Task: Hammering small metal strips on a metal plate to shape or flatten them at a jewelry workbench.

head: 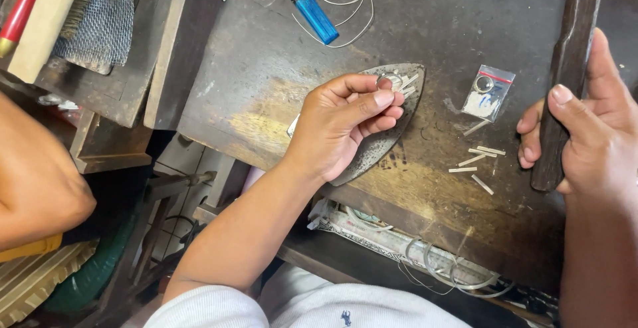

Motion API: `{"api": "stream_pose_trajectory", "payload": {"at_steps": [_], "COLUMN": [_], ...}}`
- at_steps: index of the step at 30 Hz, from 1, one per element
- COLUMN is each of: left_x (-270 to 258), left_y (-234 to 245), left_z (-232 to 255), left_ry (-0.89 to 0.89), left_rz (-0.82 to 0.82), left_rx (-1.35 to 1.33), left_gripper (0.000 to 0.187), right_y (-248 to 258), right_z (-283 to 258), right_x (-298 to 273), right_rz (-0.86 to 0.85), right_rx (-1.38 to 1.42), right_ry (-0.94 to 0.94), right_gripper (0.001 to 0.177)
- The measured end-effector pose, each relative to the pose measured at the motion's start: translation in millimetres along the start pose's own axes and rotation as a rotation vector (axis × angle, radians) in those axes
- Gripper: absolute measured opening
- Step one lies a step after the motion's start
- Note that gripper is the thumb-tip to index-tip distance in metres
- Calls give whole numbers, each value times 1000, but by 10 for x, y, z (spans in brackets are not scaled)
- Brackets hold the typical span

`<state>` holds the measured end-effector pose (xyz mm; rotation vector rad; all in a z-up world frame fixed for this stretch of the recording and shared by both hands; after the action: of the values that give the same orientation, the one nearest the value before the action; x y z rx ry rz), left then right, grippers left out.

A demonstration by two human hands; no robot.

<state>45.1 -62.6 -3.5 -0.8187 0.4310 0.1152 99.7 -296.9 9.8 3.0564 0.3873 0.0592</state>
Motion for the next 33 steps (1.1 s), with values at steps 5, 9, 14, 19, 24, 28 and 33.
{"api": "stream_pose_trajectory", "payload": {"at_steps": [5,9,14,19,24,28,33], "left_x": [10,-2,3,-30,-18,-45,-48], "left_y": [23,24,28,9,13,2,-24], "left_z": [-11,-2,0,24,29,22,26], "left_ry": [-1,-10,20,12,22,-33,-120], "left_rz": [-24,-30,-1,-19,-2,-17,-8], "left_rx": [-25,7,56,88,139,182,282], "left_gripper": [12,12,13,13,19,18,16], "right_y": [-38,18,28,75,64,73,62], "right_z": [-66,30,36,113,89,114,87], "right_x": [15,8,11,8,9,-1,3], "right_rz": [2,5,-12,-16,-15,-31,-26], "right_rx": [-2,6,-21,-2,-44,-14,-28], "right_ry": [0,4,-9,-19,-30,-18,-31], "right_gripper": [55,55,54,54,54,55,54]}}
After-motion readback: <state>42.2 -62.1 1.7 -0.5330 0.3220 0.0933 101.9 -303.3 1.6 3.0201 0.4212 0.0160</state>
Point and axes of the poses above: each hand's wrist, its own x-axis towards the middle knuckle, its own y-axis out of the back of the hand, z = x × y, the point moved 2 cm from there along x, towards the middle knuckle, and after that the axes turned 8 degrees about y, right-handed, at the moved point
